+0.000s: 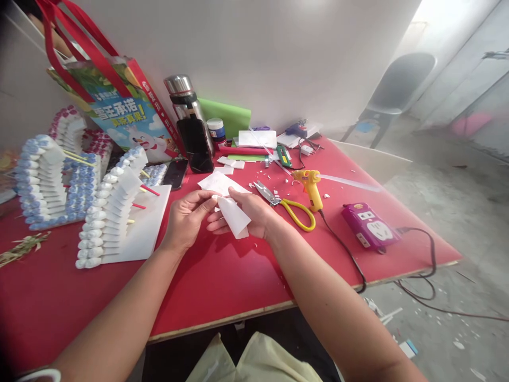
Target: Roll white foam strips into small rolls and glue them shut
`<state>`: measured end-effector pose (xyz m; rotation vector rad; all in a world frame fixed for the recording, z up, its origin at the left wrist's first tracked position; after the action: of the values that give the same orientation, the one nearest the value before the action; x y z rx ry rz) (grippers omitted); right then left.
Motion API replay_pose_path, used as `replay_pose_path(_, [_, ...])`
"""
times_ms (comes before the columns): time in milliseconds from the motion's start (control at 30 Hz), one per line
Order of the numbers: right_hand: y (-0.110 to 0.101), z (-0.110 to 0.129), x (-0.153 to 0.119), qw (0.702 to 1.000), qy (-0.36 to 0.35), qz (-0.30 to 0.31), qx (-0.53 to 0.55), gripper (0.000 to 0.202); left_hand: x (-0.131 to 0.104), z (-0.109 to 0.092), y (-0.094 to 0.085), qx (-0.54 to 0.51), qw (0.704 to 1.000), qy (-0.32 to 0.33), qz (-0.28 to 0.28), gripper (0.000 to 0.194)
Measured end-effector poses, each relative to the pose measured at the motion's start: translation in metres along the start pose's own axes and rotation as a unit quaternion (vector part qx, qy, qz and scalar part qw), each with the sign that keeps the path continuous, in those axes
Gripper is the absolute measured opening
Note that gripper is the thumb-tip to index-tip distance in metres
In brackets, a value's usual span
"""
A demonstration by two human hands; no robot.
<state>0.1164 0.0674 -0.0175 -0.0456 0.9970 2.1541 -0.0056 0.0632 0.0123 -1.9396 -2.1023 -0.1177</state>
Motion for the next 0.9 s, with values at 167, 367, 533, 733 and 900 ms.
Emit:
replay_pose_path(167, [-0.001, 0.012, -0.005, 0.994, -0.093, -0.02, -0.049, 0.024, 0.001, 0.004, 0.002, -0.03, 0.999, -0.011, 0.017, 0.025])
replay_pose_path(367, [-0.008, 0.016, -0.007, 0.983, -0.127, -0.057, -0.121, 0.034, 0.002, 0.005, -0.001, -0.031, 0.999, -0.015, -0.005, 0.026])
replay_pose_path(533, [-0.02, 0.024, -0.008, 0.944, -0.161, -0.153, -0.245, 0.04, 0.001, 0.006, -0.002, -0.024, 0.999, -0.019, -0.015, 0.025])
replay_pose_path(733, [-0.014, 0.038, -0.02, 0.83, -0.276, -0.27, -0.402, 0.024, -0.001, 0.008, 0.0, -0.012, 0.999, -0.019, -0.044, 0.024])
replay_pose_path(900, [-0.001, 0.04, -0.029, 0.769, -0.346, -0.285, -0.456, 0.012, -0.002, 0.006, -0.001, -0.032, 0.997, -0.022, -0.063, 0.021])
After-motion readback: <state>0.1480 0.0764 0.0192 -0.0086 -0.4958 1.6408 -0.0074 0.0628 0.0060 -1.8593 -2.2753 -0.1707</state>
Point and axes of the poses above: each hand's wrist, its own x-axis towards the middle knuckle, its own y-axis out of the palm, z = x × y, the point moved 8 cm from there along x, towards the middle knuckle
